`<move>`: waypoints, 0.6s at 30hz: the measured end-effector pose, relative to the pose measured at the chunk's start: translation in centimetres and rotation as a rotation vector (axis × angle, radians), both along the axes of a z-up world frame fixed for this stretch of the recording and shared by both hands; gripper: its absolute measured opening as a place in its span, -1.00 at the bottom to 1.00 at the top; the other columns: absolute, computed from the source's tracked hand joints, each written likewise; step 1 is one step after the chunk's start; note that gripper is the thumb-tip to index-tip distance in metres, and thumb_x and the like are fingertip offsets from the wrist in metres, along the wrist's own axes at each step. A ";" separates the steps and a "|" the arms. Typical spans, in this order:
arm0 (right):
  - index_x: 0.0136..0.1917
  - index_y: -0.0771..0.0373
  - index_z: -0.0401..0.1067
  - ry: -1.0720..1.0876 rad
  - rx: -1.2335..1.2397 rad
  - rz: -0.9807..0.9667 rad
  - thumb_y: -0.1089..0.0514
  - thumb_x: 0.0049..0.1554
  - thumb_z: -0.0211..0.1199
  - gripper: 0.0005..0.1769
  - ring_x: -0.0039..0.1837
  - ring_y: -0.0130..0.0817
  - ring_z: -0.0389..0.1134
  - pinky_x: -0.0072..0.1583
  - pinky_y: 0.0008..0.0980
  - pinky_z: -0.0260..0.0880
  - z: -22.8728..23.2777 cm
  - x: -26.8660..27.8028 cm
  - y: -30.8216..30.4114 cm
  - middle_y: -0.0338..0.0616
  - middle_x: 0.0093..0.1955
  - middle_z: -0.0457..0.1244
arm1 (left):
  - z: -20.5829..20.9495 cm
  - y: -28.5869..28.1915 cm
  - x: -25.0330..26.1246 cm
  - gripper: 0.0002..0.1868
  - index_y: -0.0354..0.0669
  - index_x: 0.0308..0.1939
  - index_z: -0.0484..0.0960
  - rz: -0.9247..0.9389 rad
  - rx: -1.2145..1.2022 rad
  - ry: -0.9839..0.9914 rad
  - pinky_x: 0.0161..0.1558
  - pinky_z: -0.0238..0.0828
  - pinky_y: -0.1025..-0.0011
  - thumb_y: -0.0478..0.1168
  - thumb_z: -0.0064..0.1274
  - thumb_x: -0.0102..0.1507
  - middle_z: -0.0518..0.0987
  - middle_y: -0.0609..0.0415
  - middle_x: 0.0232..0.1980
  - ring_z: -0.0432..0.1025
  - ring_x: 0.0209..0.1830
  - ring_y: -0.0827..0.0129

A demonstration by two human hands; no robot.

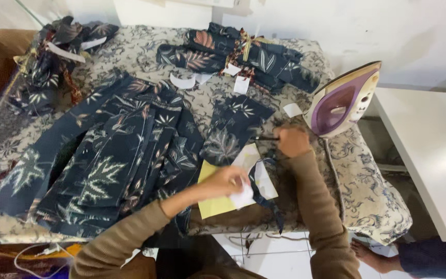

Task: The person folds a dark patterned garment on a table, writes on a small white tag with a black pen, and attaches the tag to the folded item. The person then folds another garment and attaches a tag to it as well.

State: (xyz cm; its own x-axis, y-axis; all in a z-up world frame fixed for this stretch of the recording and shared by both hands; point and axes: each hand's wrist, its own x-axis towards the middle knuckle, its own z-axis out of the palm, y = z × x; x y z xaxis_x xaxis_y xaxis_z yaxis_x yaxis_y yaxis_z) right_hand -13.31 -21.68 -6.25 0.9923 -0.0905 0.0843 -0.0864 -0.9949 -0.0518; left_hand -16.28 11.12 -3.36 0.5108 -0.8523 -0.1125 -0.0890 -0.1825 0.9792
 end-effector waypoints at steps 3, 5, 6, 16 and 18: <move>-0.08 -0.02 0.50 -0.337 -0.100 0.022 0.17 0.02 0.31 -0.83 0.00 -0.12 0.43 0.06 -0.03 0.36 1.7 -1.1 -0.1 -0.20 -0.08 0.38 | -2.5 1.0 -3.5 -0.74 -0.14 -0.09 0.65 -0.127 -0.027 -0.235 -0.25 0.43 0.49 -0.29 0.17 0.13 0.59 0.14 -0.31 0.48 -0.34 0.48; -0.10 0.01 0.49 -0.529 -0.122 0.024 0.21 0.01 0.34 -0.83 -0.01 -0.13 0.43 0.03 -0.03 0.36 3.2 -1.7 -0.3 -0.21 -0.08 0.37 | -3.6 0.6 -4.1 -0.73 -0.14 -0.09 0.66 -0.124 -0.019 -0.312 -0.23 0.44 0.47 -0.28 0.18 0.12 0.61 0.10 -0.32 0.50 -0.35 0.45; -0.08 0.03 0.48 -0.575 -0.102 0.008 0.19 0.05 0.37 -0.84 -0.02 -0.14 0.42 0.02 -0.03 0.35 4.1 -1.9 -0.3 -0.20 -0.08 0.35 | -4.0 0.2 -3.8 -0.73 -0.13 -0.09 0.67 -0.112 -0.021 -0.342 -0.24 0.44 0.45 -0.27 0.19 0.12 0.61 0.09 -0.32 0.50 -0.35 0.44; 0.11 0.23 0.29 -0.910 1.364 0.242 0.37 0.34 0.17 -0.87 -0.17 -0.56 0.15 -0.11 -0.58 0.19 5.9 -9.4 2.1 -0.26 -0.10 0.20 | -5.0 -5.6 -6.9 -0.74 -0.18 0.00 0.69 -0.300 -0.339 -0.080 -0.18 0.43 0.47 -0.36 0.18 0.21 0.60 0.08 -0.16 0.43 -0.24 0.48; 0.20 0.23 0.35 -0.645 1.385 0.313 0.22 0.36 -0.02 -0.80 -0.16 -0.54 0.21 -0.12 -0.62 0.25 5.0 -13.0 3.6 -0.21 -0.08 0.26 | -4.7 -4.6 -7.2 -0.76 -0.17 -0.02 0.69 -0.325 -0.358 -0.070 -0.20 0.45 0.48 -0.35 0.14 0.23 0.66 0.11 -0.08 0.47 -0.23 0.49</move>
State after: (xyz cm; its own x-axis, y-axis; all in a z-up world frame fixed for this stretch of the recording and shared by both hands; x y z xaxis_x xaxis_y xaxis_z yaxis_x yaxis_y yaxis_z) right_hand -26.29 -18.05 -1.22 0.8163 -0.2594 0.5161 0.5045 -0.1151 -0.8557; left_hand -23.45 6.49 -8.11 0.2076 -0.9477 0.2422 -0.1538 0.2129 0.9649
